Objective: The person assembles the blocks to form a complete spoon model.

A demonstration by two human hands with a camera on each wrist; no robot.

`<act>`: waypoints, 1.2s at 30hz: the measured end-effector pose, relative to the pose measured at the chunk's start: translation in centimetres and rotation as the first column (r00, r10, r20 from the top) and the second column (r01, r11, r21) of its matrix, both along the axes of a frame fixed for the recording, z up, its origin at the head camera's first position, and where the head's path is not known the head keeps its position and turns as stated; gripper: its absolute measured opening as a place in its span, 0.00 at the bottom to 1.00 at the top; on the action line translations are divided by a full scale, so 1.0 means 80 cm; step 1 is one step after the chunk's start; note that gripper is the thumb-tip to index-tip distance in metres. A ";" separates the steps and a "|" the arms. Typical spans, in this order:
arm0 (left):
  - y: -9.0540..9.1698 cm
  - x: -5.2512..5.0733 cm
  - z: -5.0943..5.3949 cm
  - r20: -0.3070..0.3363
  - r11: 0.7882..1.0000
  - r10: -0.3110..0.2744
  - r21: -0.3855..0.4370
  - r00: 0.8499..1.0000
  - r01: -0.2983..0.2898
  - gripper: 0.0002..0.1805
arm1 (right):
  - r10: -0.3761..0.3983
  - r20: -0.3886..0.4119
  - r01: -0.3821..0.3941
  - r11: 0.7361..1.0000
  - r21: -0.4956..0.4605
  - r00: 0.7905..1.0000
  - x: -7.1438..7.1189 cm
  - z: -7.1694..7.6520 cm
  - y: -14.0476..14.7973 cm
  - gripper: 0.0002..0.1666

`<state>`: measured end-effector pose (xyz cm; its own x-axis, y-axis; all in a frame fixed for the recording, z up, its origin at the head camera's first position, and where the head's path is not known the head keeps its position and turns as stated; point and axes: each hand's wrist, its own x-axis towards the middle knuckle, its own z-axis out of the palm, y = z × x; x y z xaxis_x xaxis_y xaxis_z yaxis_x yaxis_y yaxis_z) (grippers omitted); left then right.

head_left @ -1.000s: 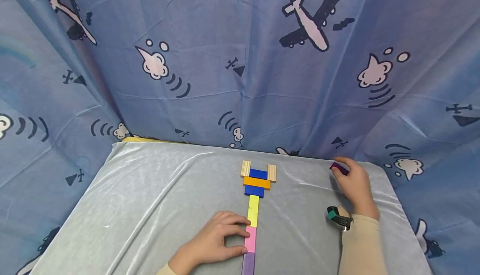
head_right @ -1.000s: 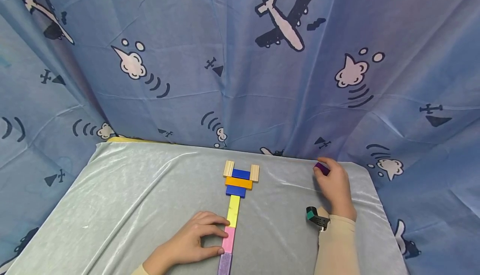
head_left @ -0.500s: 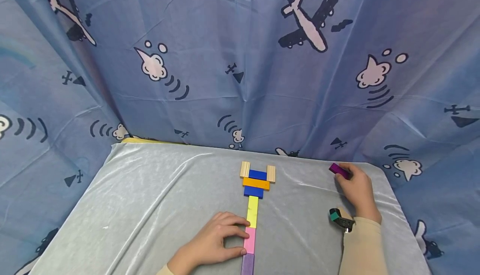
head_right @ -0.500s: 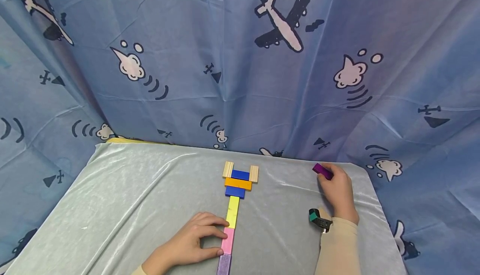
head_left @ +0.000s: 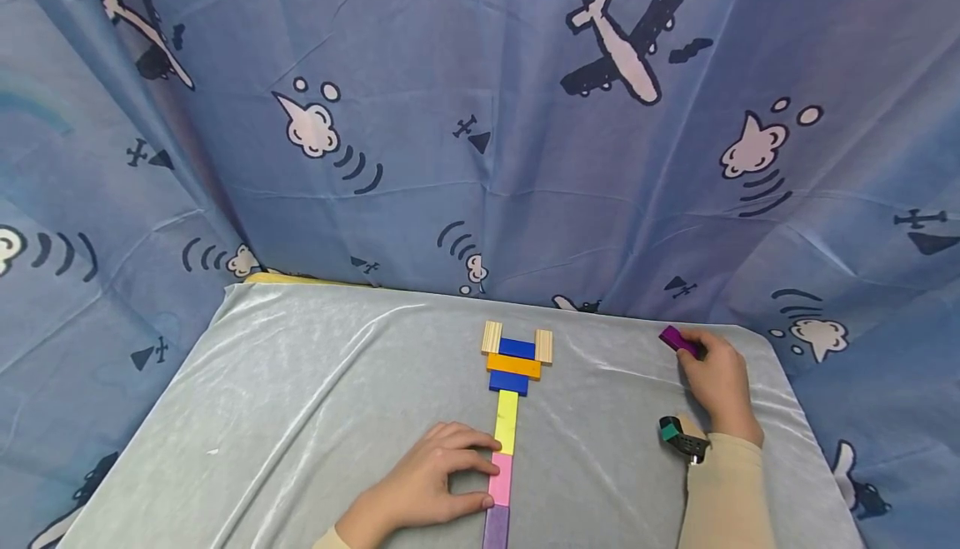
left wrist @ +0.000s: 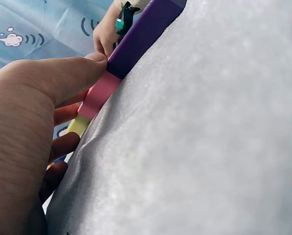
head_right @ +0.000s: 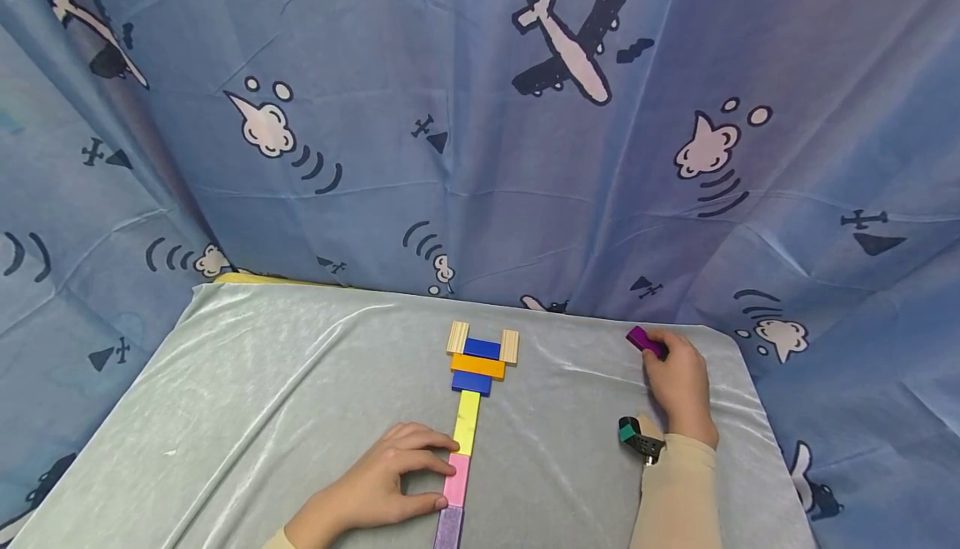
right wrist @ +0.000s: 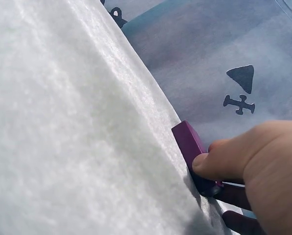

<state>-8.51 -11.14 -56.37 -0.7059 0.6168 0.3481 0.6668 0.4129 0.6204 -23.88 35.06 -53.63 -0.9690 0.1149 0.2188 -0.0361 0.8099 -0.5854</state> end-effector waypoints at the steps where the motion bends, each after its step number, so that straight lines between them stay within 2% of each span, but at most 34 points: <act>1: 0.000 0.000 0.000 -0.008 1.000 0.000 0.002 1.000 0.000 0.14 | 0.000 0.002 0.000 1.000 0.001 1.000 0.000 0.000 0.000 0.19; 5: 0.001 0.000 0.001 -0.012 1.000 0.002 0.005 1.000 -0.002 0.14 | -0.003 0.008 0.003 1.000 0.005 1.000 0.000 0.002 0.001 0.18; 12: 0.001 -0.001 0.000 0.021 1.000 0.001 -0.002 1.000 -0.001 0.14 | -0.005 0.007 0.005 1.000 -0.021 1.000 -0.001 0.014 -0.009 0.20; 17: 0.002 -0.001 -0.002 -0.009 1.000 0.002 0.005 1.000 -0.002 0.14 | 0.015 -0.030 -0.016 0.999 -0.030 0.999 -0.001 0.029 -0.018 0.20; 20: 0.002 -0.001 -0.003 -0.004 1.000 -0.001 0.003 1.000 0.001 0.14 | 0.036 -0.075 -0.039 0.999 -0.032 0.997 0.001 0.039 -0.025 0.19; 24: 0.001 -0.002 -0.005 0.007 1.000 -0.002 -0.004 1.000 0.002 0.15 | 0.076 -0.149 -0.083 0.996 -0.045 0.986 0.002 0.054 -0.040 0.17; 26: 0.001 -0.003 -0.007 -0.034 1.000 -0.003 -0.001 0.999 0.003 0.14 | 0.096 -0.177 -0.107 0.993 -0.055 0.979 0.001 0.062 -0.049 0.17; 30: 0.000 -0.003 -0.009 -0.065 1.000 0.000 0.009 0.998 0.001 0.14 | 0.140 -0.220 -0.158 0.985 -0.068 0.965 0.001 0.074 -0.069 0.17; 36: 0.001 -0.002 -0.009 -0.021 1.000 0.002 -0.001 1.000 -0.002 0.14 | 0.222 -0.261 -0.245 0.968 -0.059 0.939 0.000 0.078 -0.104 0.16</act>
